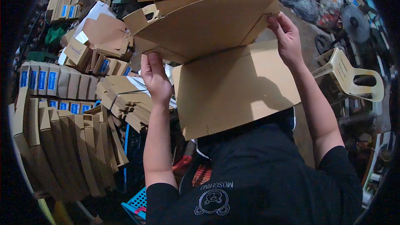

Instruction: Folding cardboard sheets into shoe box components.

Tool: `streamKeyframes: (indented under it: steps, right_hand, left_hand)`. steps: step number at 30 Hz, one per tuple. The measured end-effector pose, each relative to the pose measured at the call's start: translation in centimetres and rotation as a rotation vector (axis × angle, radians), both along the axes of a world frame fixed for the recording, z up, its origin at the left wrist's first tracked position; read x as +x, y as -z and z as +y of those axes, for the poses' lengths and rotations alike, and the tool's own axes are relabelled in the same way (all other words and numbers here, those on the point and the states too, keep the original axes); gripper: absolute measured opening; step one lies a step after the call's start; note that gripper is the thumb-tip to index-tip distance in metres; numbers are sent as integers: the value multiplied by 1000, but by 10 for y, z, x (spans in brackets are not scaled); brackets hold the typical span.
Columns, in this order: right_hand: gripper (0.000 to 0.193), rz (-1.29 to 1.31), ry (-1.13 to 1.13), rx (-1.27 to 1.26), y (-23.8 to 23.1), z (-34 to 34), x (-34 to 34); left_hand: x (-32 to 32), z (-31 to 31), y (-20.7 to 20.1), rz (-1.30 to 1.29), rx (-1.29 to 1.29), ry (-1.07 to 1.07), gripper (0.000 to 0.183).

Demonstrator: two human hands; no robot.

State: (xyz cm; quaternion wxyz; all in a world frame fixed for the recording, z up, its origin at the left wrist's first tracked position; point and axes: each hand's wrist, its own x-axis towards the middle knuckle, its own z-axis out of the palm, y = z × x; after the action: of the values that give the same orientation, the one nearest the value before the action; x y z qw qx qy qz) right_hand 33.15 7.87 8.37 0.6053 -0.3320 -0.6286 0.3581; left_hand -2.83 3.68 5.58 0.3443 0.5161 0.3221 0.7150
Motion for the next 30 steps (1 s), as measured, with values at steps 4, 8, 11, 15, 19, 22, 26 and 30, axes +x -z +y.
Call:
streamKeyframes:
  steps: [4,8,11,15,19,22,26,30]
  right_hand:
    - [27,-39,9,-2,-2,-1,1]
    - [31,-23,3,-48,3,-2,3]
    - [37,-10,-53,-89,7,1,11]
    - [44,-35,-53,-78,19,-10,10]
    - [56,236,-201,55,39,-24,7]
    - [68,468,-137,73,25,-51,-35]
    - [76,248,-197,-20,32,-59,-17]
    - [76,209,-154,-178,46,-80,-13]
  left_hand:
    - [-1,1,1,-39,9,57,31]
    - [0,4,0,-23,32,120,32]
    - [-9,4,6,-32,-14,183,35]
    - [-4,-9,10,62,-62,151,44]
    - [20,-21,16,-251,94,198,68]
    - [28,-36,6,-200,125,153,76]
    - [7,-33,23,26,252,180,82]
    - [16,-53,25,95,184,143,87]
